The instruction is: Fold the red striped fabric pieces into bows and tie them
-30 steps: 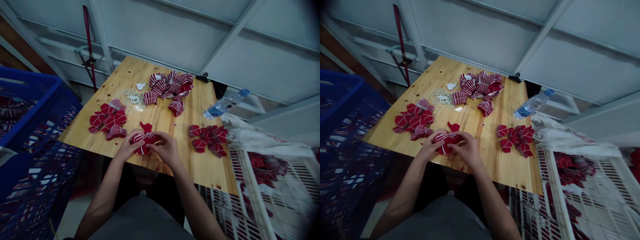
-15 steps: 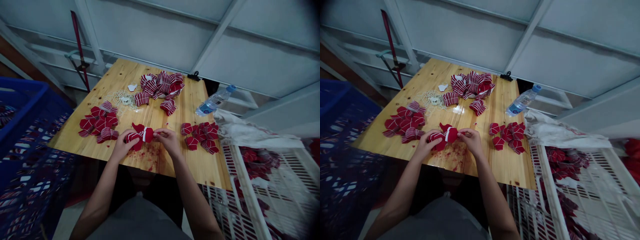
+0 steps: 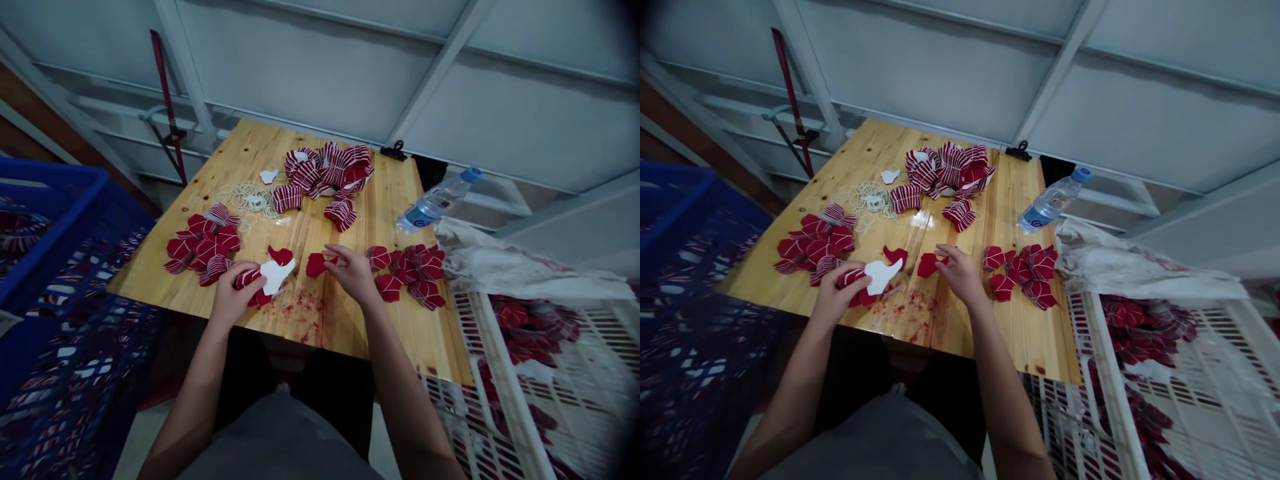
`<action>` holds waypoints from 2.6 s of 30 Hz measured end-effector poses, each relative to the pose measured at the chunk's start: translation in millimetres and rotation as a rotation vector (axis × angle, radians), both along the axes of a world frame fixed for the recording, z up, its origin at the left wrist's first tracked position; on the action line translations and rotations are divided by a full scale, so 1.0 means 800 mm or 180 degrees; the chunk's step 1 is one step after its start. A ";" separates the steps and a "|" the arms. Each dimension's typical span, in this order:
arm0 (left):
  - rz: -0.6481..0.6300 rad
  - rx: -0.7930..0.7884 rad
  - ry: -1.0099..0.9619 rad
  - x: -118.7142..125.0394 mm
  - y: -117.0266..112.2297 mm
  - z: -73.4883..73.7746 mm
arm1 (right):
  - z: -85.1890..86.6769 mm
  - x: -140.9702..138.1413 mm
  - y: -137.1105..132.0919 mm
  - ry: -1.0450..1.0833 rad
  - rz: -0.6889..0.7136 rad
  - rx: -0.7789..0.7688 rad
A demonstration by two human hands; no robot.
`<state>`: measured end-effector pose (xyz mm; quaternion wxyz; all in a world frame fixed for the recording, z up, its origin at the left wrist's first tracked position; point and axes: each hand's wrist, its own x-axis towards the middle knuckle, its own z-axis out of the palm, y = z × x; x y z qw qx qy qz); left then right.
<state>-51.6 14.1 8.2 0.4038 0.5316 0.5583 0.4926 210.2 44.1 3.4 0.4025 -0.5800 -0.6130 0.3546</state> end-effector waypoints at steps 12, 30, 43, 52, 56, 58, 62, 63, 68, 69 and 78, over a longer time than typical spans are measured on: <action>-0.0333 0.0028 -0.0087 0.014 -0.013 -0.007 | 0.033 -0.110 -0.065 0.0147 0.0346 0.0313; 0.0295 -0.0220 -0.0728 0.009 -0.005 -0.017 | 0.014 -0.110 -0.020 -0.0050 -0.0595 0.0298; -0.0201 -0.0689 -0.1016 0.044 -0.002 -0.024 | -0.002 -0.034 -0.031 0.1174 -0.0169 -0.0627; 0.0167 -0.0375 -0.0350 0.008 -0.009 -0.008 | 0.029 -0.035 -0.014 -0.0840 -0.0650 0.0670; -0.0075 -0.0201 -0.0165 0.007 -0.017 -0.004 | 0.036 -0.101 -0.053 -0.0073 0.0385 0.0298; -0.0224 -0.0199 -0.0146 0.005 -0.019 -0.003 | 0.030 -0.118 -0.058 0.0206 0.0387 -0.0097; -0.0208 -0.0201 -0.0196 -0.007 -0.019 -0.011 | 0.010 -0.111 -0.031 0.0938 0.0447 -0.0594; -0.0116 -0.0198 -0.0222 -0.009 -0.019 -0.014 | 0.006 -0.106 -0.020 0.1027 0.0417 -0.0615; 0.0204 -0.0250 -0.0386 -0.007 -0.016 -0.021 | 0.001 -0.093 0.020 0.0273 0.0044 -0.0416; 0.0232 -0.0270 -0.0420 -0.004 -0.015 -0.020 | 0.004 -0.095 0.019 0.0036 -0.0120 -0.0176; -0.0474 -0.0828 -0.1278 0.014 -0.013 -0.033 | 0.013 -0.107 -0.036 0.1688 0.0049 -0.0711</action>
